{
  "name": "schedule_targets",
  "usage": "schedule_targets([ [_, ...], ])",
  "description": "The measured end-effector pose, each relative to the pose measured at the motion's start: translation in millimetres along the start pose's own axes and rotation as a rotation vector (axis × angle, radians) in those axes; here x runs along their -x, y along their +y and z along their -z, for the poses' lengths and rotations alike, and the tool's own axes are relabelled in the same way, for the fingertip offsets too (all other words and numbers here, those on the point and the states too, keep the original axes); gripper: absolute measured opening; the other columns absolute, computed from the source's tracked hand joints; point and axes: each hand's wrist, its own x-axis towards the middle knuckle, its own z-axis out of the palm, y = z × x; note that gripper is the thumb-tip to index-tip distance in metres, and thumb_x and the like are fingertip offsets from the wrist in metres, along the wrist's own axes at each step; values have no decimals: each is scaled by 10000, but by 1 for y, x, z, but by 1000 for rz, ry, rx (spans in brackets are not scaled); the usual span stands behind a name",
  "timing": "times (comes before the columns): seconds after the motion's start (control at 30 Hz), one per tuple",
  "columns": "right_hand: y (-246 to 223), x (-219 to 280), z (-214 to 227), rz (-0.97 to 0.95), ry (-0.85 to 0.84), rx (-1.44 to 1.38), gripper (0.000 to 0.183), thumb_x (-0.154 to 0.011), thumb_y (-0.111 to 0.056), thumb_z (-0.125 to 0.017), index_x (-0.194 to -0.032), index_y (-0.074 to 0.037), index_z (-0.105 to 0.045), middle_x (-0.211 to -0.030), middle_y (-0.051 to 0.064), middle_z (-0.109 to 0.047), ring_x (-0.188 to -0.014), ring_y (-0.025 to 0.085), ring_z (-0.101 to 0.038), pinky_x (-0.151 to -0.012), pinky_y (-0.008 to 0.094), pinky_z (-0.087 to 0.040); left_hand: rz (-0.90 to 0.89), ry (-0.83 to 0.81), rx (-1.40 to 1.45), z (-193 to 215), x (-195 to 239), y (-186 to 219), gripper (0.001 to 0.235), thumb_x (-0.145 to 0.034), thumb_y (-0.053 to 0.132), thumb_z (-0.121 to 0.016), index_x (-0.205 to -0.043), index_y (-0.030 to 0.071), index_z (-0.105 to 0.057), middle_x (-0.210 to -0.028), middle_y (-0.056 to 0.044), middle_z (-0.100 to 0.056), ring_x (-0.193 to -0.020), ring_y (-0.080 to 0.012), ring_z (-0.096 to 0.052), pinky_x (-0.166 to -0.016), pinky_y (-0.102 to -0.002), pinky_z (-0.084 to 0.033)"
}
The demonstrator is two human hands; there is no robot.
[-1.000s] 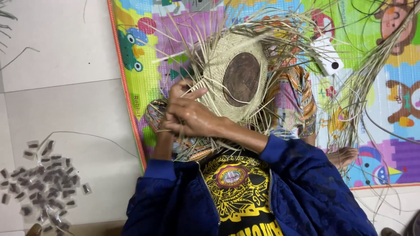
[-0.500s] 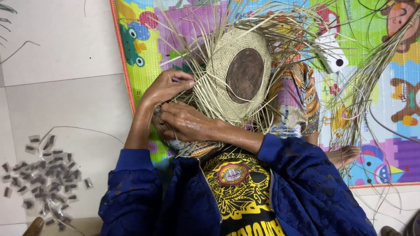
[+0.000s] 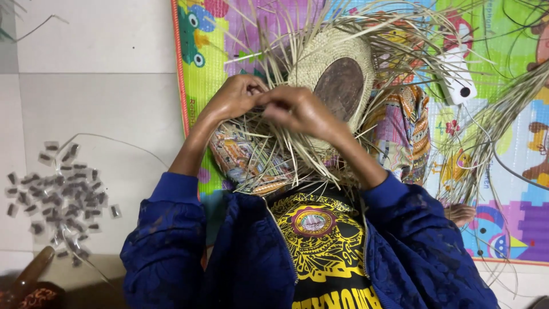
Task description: Weaving the brim of a straw hat by hand using dried plant fibers while sitting on the floor.
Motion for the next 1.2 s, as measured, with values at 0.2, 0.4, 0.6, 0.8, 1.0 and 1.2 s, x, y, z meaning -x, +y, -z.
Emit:
schedule_targets([
  [0.2,86,1,-2,-92,136,424,157,-926,-147,-777,-1081,-165,-759,-945,70,-726,-892,305,-736,-736,421,-583,-93,99,-269,-3,-9,-8,78,-872,77,-798,-941,49,-774,-879,-73,-647,-805,-194,-629,-831,-386,-451],
  [0.4,120,-9,-21,-81,154,663,134,-896,-228,-785,-998,-212,-699,-938,4,-675,-836,270,-734,-704,399,-598,-132,238,-115,-20,0,-11,93,-891,-11,-742,-979,-11,-770,-920,-182,-719,-822,-283,-687,-770,-384,-544],
  [0.6,140,-15,-33,-66,151,715,134,-874,-236,-777,-951,-182,-682,-906,14,-662,-801,270,-738,-683,399,-597,-6,261,320,-41,11,-3,170,-992,82,-667,-1102,-34,-725,-997,-193,-746,-913,-200,-713,-807,-357,-589],
  [0.8,99,8,-3,-76,291,454,58,-940,-130,-752,-992,-133,-725,-896,77,-675,-805,325,-737,-683,408,-600,-12,389,423,-51,9,1,167,-1012,66,-622,-1136,-24,-688,-1033,-155,-762,-1017,-137,-612,-973,-385,-535],
  [1.0,112,52,-11,-9,335,517,123,-919,-149,-750,-1032,-175,-710,-964,95,-612,-837,380,-702,-667,476,-575,-54,334,478,-44,14,11,255,-1055,42,-597,-1270,-92,-569,-1058,-294,-735,-997,-327,-735,-1013,-473,-512],
  [1.2,100,29,-8,122,307,709,513,-762,-80,-857,-1194,-116,-583,-1048,133,-534,-919,379,-635,-733,486,-546,-4,387,608,-53,10,2,226,-1029,112,-656,-1220,26,-572,-941,-141,-773,-772,-68,-656,-706,-166,-508],
])
